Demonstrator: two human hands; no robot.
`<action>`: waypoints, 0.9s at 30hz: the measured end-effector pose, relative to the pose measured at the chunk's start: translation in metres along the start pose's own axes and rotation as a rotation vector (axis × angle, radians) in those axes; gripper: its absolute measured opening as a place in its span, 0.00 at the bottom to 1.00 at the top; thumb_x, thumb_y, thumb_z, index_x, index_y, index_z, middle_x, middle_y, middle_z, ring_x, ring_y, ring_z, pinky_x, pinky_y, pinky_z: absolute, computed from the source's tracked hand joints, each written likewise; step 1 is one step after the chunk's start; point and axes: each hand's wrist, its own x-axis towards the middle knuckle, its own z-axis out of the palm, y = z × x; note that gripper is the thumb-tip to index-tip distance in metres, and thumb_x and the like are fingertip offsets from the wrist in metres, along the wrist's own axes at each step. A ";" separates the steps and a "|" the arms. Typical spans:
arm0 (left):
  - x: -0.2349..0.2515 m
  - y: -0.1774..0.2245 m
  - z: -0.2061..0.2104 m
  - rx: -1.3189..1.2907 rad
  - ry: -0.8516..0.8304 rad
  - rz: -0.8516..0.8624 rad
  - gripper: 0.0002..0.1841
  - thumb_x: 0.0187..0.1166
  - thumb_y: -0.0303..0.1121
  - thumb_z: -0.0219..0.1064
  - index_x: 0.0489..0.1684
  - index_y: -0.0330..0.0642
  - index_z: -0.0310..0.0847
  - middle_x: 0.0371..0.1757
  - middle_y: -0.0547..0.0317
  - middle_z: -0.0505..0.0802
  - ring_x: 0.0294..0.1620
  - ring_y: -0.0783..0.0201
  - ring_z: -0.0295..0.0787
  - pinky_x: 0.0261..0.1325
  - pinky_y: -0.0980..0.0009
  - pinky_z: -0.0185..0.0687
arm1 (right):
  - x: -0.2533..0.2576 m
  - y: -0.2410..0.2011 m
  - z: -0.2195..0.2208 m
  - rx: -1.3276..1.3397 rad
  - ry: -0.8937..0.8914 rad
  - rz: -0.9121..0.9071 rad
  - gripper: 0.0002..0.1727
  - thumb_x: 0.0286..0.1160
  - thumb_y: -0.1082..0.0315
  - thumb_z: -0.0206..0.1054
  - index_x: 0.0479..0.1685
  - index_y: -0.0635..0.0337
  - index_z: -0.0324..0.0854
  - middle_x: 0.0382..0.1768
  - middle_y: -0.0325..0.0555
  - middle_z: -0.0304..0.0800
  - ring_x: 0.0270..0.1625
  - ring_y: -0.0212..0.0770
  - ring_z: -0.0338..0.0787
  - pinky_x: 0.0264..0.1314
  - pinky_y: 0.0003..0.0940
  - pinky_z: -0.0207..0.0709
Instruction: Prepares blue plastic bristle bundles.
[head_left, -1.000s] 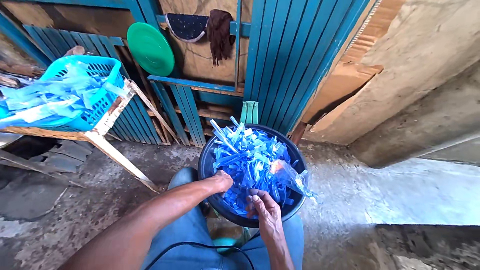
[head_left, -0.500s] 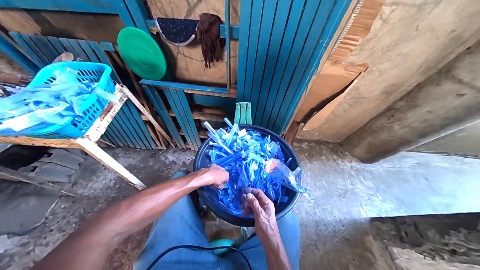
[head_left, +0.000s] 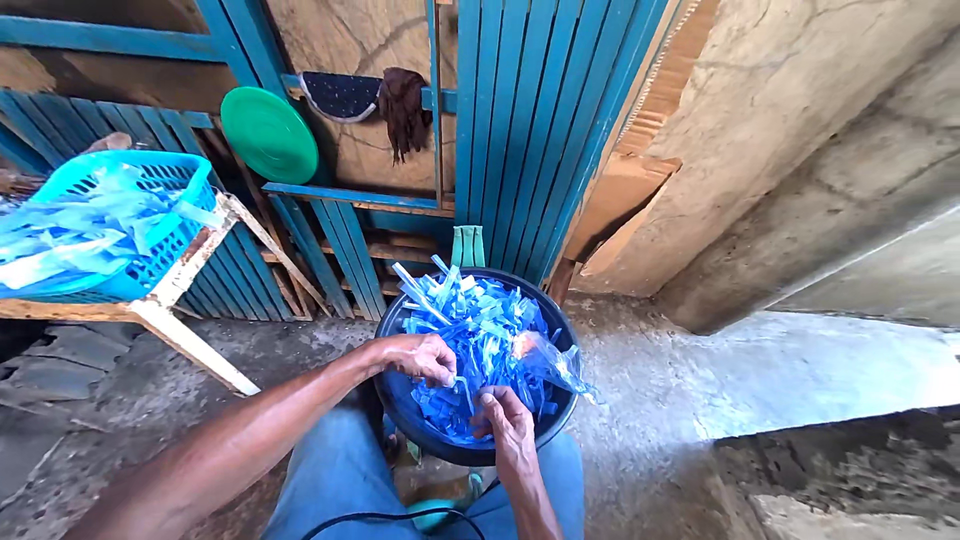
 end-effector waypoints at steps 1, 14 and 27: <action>-0.001 0.001 0.001 -0.047 0.010 0.001 0.11 0.84 0.35 0.67 0.43 0.36 0.89 0.30 0.60 0.91 0.27 0.72 0.83 0.35 0.72 0.80 | -0.001 -0.001 0.001 -0.006 -0.007 0.004 0.14 0.87 0.66 0.57 0.51 0.68 0.83 0.44 0.53 0.92 0.34 0.43 0.92 0.33 0.35 0.89; -0.002 0.000 0.005 -0.169 -0.051 0.143 0.09 0.78 0.35 0.65 0.39 0.39 0.87 0.28 0.65 0.90 0.27 0.72 0.84 0.37 0.70 0.83 | 0.021 0.008 -0.003 -0.384 -0.240 -0.227 0.27 0.79 0.65 0.67 0.76 0.67 0.76 0.65 0.54 0.88 0.66 0.40 0.89 0.72 0.38 0.81; -0.004 0.003 0.099 -0.550 0.427 -0.190 0.30 0.94 0.55 0.45 0.49 0.40 0.89 0.41 0.60 0.96 0.35 0.66 0.92 0.36 0.67 0.86 | 0.008 0.002 -0.018 -0.554 -0.040 -0.124 0.14 0.87 0.63 0.59 0.51 0.61 0.88 0.29 0.40 0.89 0.28 0.31 0.86 0.36 0.32 0.83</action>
